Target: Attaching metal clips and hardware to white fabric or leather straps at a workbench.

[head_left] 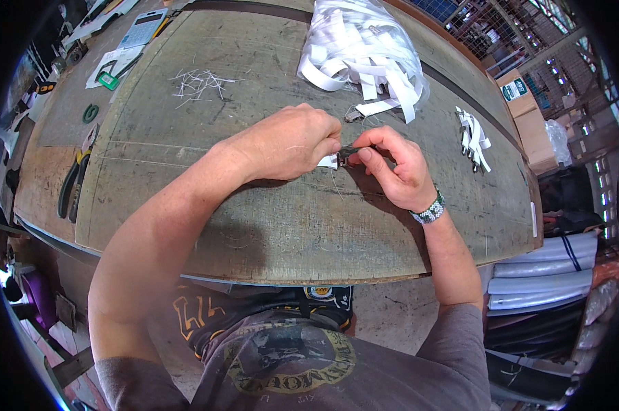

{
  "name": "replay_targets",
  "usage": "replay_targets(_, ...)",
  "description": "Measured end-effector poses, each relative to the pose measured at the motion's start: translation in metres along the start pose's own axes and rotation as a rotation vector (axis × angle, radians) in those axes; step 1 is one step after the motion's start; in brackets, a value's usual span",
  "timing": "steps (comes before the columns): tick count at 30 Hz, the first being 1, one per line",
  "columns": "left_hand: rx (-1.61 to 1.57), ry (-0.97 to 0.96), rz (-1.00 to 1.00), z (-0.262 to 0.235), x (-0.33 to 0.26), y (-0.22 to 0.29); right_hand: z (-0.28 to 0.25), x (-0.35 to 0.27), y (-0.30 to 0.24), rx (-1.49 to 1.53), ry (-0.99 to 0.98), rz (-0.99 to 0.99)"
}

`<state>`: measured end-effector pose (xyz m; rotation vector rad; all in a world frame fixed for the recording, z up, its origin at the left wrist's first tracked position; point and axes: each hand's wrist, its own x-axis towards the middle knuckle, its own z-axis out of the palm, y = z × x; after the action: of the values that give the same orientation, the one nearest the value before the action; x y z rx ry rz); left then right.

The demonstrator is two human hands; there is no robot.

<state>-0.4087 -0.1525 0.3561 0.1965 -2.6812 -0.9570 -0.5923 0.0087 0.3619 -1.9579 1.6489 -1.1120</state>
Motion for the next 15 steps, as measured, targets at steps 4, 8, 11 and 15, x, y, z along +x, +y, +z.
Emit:
replay_targets(4,0.004,-0.002,-0.016,0.0003,0.0007,0.0009,0.0025,0.0003,0.0038,-0.072,-0.011,-0.039)
replay_targets(8,0.012,-0.013,-0.032,0.0,0.0031,0.0017,0.0039,0.0,0.0055,-0.097,0.007,-0.075)
replay_targets(11,0.003,-0.01,-0.032,0.0004,0.0031,0.0018,0.0057,0.0,0.0065,-0.093,0.01,-0.061)
replay_targets(15,0.012,-0.007,-0.038,0.0012,0.0034,0.0009,0.0072,0.0001,0.0091,-0.096,0.015,-0.082)
